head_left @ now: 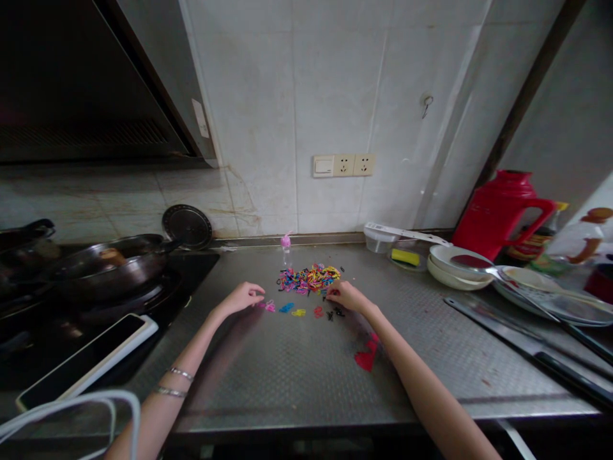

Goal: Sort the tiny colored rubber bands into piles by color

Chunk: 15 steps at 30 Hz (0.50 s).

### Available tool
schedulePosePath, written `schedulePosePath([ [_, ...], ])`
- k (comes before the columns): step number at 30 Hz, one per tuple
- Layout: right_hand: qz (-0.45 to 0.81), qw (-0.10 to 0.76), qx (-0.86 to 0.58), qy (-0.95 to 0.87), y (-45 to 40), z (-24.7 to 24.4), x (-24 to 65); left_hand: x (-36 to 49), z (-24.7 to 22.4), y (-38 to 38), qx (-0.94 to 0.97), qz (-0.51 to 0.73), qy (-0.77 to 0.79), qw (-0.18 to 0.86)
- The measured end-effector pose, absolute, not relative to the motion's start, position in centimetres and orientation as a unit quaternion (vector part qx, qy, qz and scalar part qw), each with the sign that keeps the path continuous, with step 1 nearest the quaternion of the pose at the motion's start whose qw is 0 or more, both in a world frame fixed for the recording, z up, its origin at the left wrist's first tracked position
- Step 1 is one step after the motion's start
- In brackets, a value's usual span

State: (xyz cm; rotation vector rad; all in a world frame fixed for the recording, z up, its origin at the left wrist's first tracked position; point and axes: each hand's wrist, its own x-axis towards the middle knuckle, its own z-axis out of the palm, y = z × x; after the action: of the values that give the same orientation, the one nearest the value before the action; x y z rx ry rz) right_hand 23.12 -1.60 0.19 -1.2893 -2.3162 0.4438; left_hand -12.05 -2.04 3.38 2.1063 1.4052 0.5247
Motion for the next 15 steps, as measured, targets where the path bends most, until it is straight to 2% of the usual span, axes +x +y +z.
schedulePosePath([
  [7, 0.156, 0.222, -0.470, -0.840, -2.0, 0.5, 22.9, -10.5, 4.3, -1.0, 0.781, 0.219, 0.516, 0.277],
  [15, 0.175, 0.246, -0.475, -0.826, -2.0, 1.1, 23.3, -8.4, 5.0, 0.9, 0.731, 0.337, 0.525, 0.276],
])
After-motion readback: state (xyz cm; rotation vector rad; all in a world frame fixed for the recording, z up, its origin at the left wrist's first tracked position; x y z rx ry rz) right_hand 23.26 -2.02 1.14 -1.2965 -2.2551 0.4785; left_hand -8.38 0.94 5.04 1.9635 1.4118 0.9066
